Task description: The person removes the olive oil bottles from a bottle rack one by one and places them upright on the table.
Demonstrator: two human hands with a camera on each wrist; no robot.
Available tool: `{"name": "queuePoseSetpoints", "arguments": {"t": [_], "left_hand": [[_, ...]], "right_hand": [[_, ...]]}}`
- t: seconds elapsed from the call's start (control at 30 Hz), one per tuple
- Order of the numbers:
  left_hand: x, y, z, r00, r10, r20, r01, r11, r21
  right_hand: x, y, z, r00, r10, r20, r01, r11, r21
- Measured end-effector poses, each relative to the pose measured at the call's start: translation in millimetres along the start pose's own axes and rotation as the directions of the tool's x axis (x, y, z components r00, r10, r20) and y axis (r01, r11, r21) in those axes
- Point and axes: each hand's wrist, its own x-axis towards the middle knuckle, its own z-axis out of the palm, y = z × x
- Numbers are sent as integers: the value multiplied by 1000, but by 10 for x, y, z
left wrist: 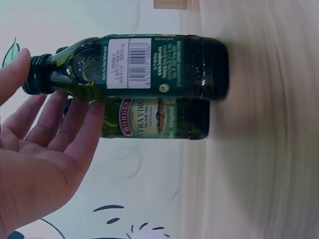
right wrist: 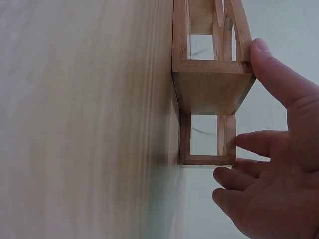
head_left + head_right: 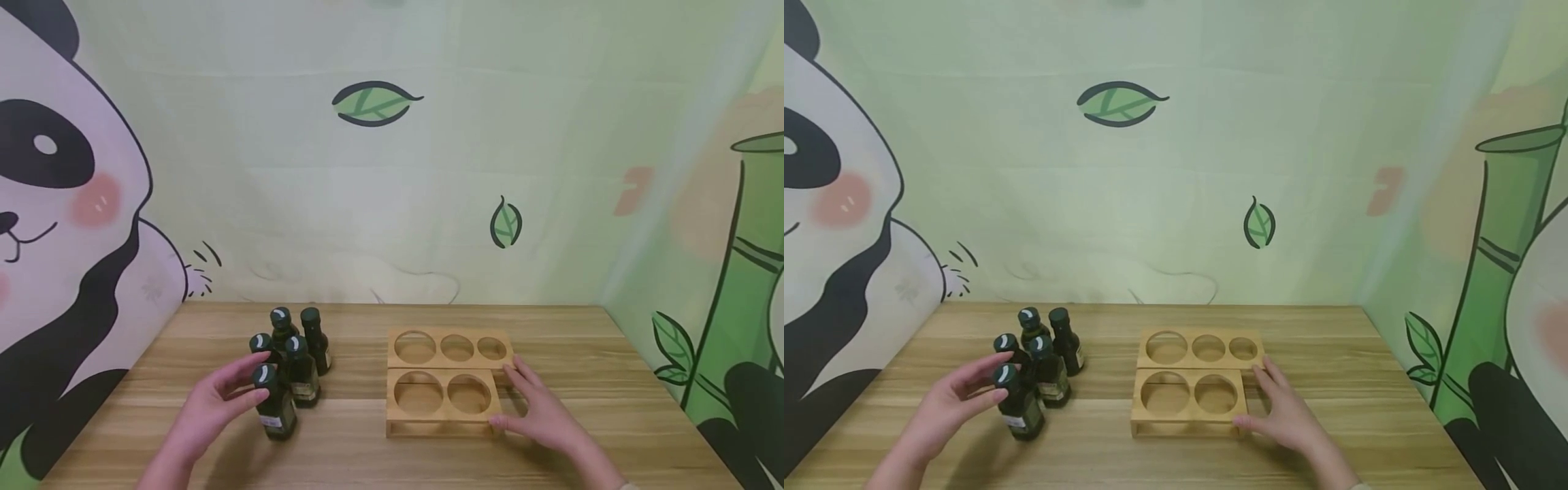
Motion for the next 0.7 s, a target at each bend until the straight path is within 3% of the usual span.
{"name": "queuePoseSetpoints", "arguments": {"t": [0.1, 0.33, 0.6, 0.7], "left_hand": [[0, 20, -9, 1000, 27, -8, -27, 999, 19], [-21, 164, -18, 999, 30, -38, -23, 985, 173], [-73, 397, 48, 986, 139, -90, -95, 922, 376], [-89, 509, 107, 969, 218, -113, -154, 898, 412]], "right_hand": [[1, 3, -13, 1000, -4, 4, 4, 1000, -6], [13, -15, -50, 1000, -22, 17, 22, 999, -32], [51, -74, -79, 998, -69, -12, 68, 994, -80], [55, -168, -94, 993, -108, -39, 103, 989, -105]]}}
